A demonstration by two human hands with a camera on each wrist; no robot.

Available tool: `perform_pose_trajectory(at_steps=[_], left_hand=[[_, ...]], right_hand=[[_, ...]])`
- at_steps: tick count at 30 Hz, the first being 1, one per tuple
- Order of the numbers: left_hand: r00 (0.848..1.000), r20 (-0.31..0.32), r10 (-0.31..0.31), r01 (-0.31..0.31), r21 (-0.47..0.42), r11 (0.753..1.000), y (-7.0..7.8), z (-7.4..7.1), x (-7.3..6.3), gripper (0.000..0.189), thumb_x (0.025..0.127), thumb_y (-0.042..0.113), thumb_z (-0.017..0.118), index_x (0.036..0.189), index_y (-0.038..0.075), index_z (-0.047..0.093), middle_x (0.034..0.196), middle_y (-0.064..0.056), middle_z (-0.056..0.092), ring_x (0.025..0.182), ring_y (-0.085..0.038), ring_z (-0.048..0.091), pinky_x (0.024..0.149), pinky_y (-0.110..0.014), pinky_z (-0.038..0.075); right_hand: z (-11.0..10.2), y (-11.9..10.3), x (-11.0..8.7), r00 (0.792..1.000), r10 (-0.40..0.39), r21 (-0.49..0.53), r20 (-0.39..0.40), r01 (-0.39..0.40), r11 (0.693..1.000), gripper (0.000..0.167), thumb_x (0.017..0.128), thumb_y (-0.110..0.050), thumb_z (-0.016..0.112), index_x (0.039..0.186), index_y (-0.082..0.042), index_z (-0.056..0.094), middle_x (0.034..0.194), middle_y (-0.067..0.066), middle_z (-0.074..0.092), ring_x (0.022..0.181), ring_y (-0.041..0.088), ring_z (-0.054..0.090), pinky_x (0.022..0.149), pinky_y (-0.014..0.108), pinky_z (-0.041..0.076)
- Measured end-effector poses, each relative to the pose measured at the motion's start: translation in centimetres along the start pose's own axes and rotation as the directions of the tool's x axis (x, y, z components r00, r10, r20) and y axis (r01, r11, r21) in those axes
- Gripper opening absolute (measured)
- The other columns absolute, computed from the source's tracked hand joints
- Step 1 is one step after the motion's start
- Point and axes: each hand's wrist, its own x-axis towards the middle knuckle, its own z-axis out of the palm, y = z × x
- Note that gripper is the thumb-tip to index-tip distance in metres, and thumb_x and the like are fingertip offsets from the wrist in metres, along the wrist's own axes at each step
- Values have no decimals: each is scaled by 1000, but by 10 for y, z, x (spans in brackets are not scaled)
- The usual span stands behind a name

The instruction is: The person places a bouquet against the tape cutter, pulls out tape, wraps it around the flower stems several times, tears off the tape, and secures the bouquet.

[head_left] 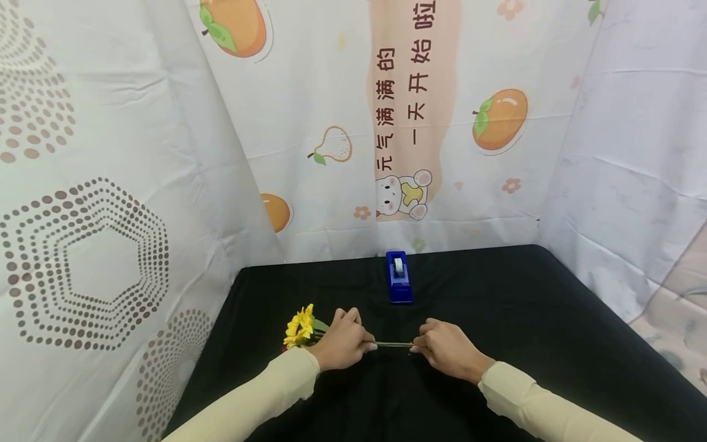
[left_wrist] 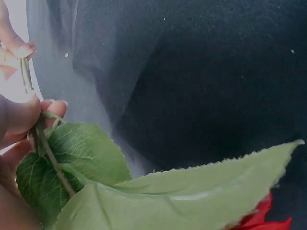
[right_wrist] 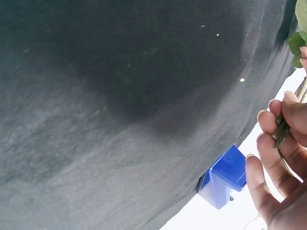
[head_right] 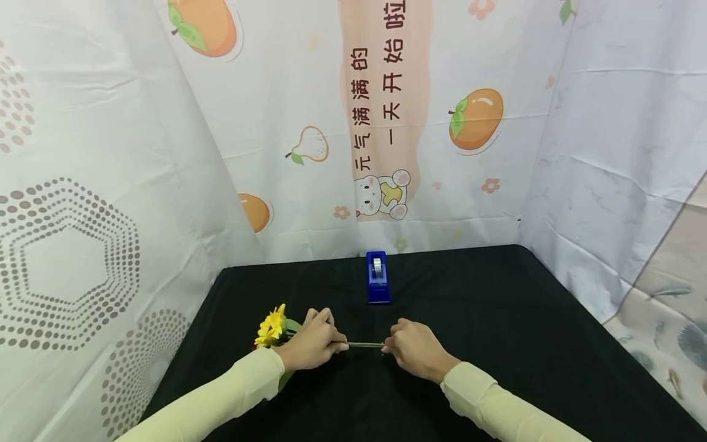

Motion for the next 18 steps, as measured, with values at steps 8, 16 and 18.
perform_pose_trajectory(at_steps=[8, 16, 18], left_hand=[[992, -66, 110, -98, 168, 981, 16, 6, 7, 26, 102, 31, 65, 81, 26, 79, 68, 17, 62, 81, -12, 34, 76, -35, 23], [991, -37, 129, -120, 185, 975, 26, 10, 12, 24, 103, 31, 63, 86, 27, 79, 72, 16, 66, 81, -12, 36, 76, -36, 24], [994, -28, 104, -98, 153, 983, 29, 10, 13, 23, 104, 30, 63, 87, 26, 78, 72, 17, 65, 81, -12, 36, 76, -36, 23]], right_hand=[[-5, 11, -12, 1000, -12, 23, 10, 12, 1000, 13, 89, -20, 81, 78, -22, 76, 68, -17, 46, 64, 2, 32, 57, 20, 36], [-9, 20, -22, 999, -26, 48, 24, 25, 999, 14, 90, -20, 80, 77, -25, 75, 66, -20, 48, 64, 1, 29, 57, 20, 34], [-11, 23, -24, 999, -30, 49, 19, 30, 998, 14, 89, -20, 80, 77, -24, 75, 66, -20, 47, 64, 1, 29, 58, 20, 34]])
